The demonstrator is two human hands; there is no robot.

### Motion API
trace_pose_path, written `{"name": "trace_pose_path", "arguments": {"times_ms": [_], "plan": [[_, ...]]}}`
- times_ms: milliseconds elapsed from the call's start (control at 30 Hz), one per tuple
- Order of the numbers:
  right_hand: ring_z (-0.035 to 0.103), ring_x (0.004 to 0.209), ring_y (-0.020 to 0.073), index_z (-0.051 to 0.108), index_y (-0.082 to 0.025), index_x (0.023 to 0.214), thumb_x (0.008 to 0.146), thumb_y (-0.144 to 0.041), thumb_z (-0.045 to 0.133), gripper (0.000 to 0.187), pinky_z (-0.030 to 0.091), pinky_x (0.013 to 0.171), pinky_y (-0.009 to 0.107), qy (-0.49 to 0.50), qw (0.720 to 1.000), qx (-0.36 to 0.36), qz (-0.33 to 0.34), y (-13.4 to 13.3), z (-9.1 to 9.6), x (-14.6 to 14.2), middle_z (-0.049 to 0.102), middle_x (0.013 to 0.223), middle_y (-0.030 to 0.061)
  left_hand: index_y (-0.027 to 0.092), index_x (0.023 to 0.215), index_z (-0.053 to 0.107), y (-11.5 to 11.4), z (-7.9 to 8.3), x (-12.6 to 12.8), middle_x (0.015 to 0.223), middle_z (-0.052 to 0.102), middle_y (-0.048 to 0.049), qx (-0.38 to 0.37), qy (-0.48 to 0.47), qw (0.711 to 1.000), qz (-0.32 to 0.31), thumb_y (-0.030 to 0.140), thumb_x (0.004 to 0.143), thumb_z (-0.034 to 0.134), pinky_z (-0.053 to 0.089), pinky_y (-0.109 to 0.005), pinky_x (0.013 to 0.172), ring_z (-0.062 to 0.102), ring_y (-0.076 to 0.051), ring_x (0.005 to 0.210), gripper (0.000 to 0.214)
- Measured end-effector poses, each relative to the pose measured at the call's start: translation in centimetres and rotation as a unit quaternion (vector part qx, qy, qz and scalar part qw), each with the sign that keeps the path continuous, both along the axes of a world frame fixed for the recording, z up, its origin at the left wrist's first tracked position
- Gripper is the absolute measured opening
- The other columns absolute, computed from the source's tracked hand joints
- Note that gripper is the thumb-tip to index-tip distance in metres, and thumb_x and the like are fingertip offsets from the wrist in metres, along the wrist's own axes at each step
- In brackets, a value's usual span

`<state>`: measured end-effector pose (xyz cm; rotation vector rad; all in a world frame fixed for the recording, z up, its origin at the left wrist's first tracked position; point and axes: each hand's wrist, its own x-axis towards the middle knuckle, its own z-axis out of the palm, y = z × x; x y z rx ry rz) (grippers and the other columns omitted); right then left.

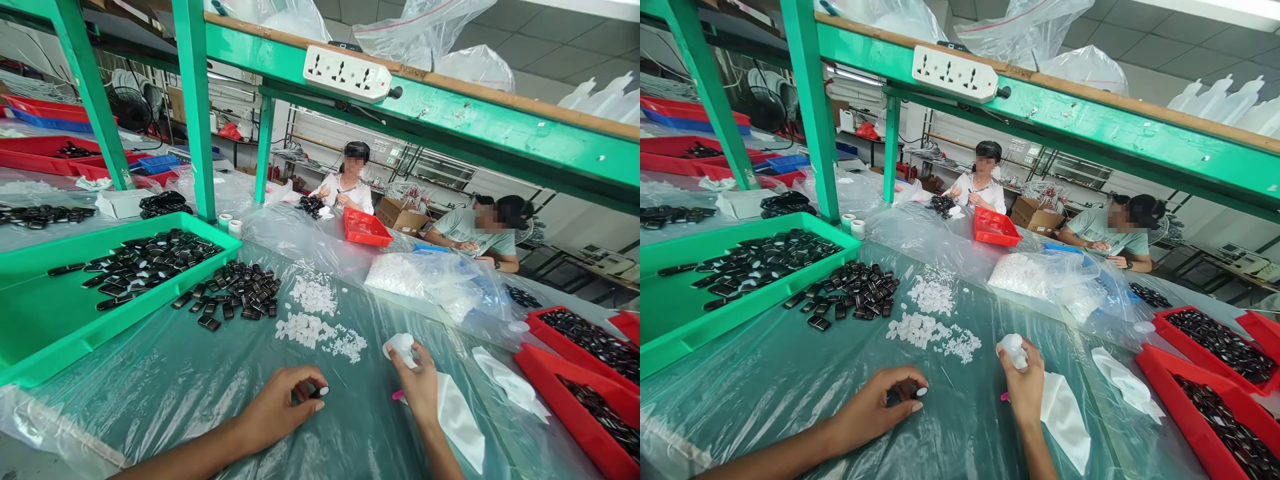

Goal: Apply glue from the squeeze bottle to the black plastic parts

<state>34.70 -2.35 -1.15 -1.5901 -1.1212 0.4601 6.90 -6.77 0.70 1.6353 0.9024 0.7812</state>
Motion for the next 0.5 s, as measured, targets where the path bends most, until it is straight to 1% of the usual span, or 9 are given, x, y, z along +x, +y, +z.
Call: {"name": "trace_pose_path", "arguments": {"times_ms": [67, 100, 167, 233, 267, 300, 400, 433, 500], "plan": [[0.050, 0.105, 0.0283, 0.053, -0.021, 0.104, 0.067, -0.048, 0.068, 0.048, 0.038, 0.090, 0.041, 0.070, 0.996, 0.016, 0.056, -0.6, 0.4, -1.0, 0.057, 0.112, 0.0080, 0.023, 0.095, 0.060, 0.0, 0.1, 0.0, 0.086, 0.061, -0.0026, 0.000, 0.010, 1.000, 0.006, 0.035, 0.082, 0.057, 0.045, -0.023, 0.063, 0.055, -0.017, 0.075, 0.018], [0.053, 0.103, 0.0261, 0.053, -0.022, 0.104, 0.070, -0.047, 0.067, 0.045, 0.040, 0.088, 0.039, 0.104, 0.991, 0.019, 0.088, -0.9, 0.5, -1.6, 0.059, 0.110, 0.0067, 0.023, 0.096, 0.060, 0.0, 0.1, 0.1, 0.087, 0.062, -0.0027, 0.000, 0.013, 1.000, 0.008, 0.035, 0.082, 0.057, 0.045, -0.023, 0.063, 0.056, -0.017, 0.075, 0.019], [0.055, 0.098, 0.0247, 0.053, -0.022, 0.102, 0.073, -0.048, 0.065, 0.042, 0.043, 0.085, 0.037, 0.156, 0.977, 0.015, 0.148, -1.7, 0.4, -3.1, 0.062, 0.104, 0.0063, 0.023, 0.098, 0.060, 0.1, 0.2, 0.1, 0.087, 0.062, -0.0027, 0.003, 0.016, 1.000, 0.016, 0.034, 0.081, 0.057, 0.045, -0.023, 0.062, 0.056, -0.017, 0.075, 0.019], [0.057, 0.089, 0.0232, 0.054, -0.021, 0.104, 0.076, -0.052, 0.060, 0.042, 0.046, 0.078, 0.035, 0.217, 0.954, 0.005, 0.207, -2.6, 0.2, -4.7, 0.063, 0.095, 0.0059, 0.024, 0.098, 0.061, 0.2, 0.1, 0.1, 0.087, 0.063, -0.0025, 0.008, 0.018, 0.999, 0.028, 0.033, 0.081, 0.058, 0.044, -0.022, 0.061, 0.057, -0.017, 0.076, 0.020], [0.057, 0.082, 0.0209, 0.055, -0.021, 0.105, 0.079, -0.054, 0.056, 0.042, 0.047, 0.072, 0.033, 0.264, 0.935, 0.002, 0.237, -3.0, 0.2, -5.4, 0.063, 0.089, 0.0047, 0.024, 0.098, 0.061, 0.2, 0.1, 0.1, 0.087, 0.063, -0.0022, 0.011, 0.020, 0.999, 0.036, 0.032, 0.081, 0.058, 0.044, -0.022, 0.060, 0.057, -0.017, 0.076, 0.020], [0.055, 0.073, 0.0178, 0.056, -0.022, 0.104, 0.081, -0.055, 0.052, 0.041, 0.047, 0.066, 0.030, 0.326, 0.907, -0.001, 0.266, -3.3, 0.2, -6.2, 0.060, 0.082, 0.0030, 0.025, 0.098, 0.061, 0.3, 0.1, 0.1, 0.087, 0.064, -0.0019, 0.013, 0.023, 0.999, 0.043, 0.032, 0.080, 0.059, 0.044, -0.022, 0.060, 0.058, -0.017, 0.076, 0.020], [0.041, 0.053, 0.0104, 0.059, -0.021, 0.089, 0.090, -0.050, 0.040, 0.034, 0.038, 0.052, 0.023, 0.490, 0.806, -0.010, 0.332, -4.2, 0.8, -7.8, 0.050, 0.067, -0.0008, 0.026, 0.098, 0.062, 0.3, -0.1, 0.1, 0.088, 0.064, -0.0010, 0.015, 0.029, 0.998, 0.055, 0.032, 0.079, 0.060, 0.043, -0.021, 0.059, 0.058, -0.016, 0.075, 0.020], [0.037, 0.051, 0.0097, 0.059, -0.020, 0.084, 0.091, -0.046, 0.038, 0.034, 0.036, 0.050, 0.023, 0.517, 0.783, -0.013, 0.346, -4.3, 1.0, -8.0, 0.048, 0.065, -0.0010, 0.026, 0.098, 0.062, 0.3, -0.1, 0.2, 0.088, 0.064, -0.0009, 0.017, 0.028, 0.998, 0.056, 0.031, 0.079, 0.061, 0.044, -0.021, 0.059, 0.058, -0.016, 0.075, 0.020], [0.035, 0.051, 0.0095, 0.058, -0.018, 0.078, 0.091, -0.040, 0.040, 0.031, 0.034, 0.049, 0.023, 0.548, 0.754, -0.016, 0.363, -4.5, 1.2, -8.3, 0.048, 0.066, -0.0001, 0.026, 0.097, 0.063, 0.3, -0.2, 0.2, 0.089, 0.065, -0.0007, 0.022, 0.025, 0.998, 0.058, 0.030, 0.079, 0.061, 0.044, -0.021, 0.060, 0.058, -0.016, 0.075, 0.019]]}}
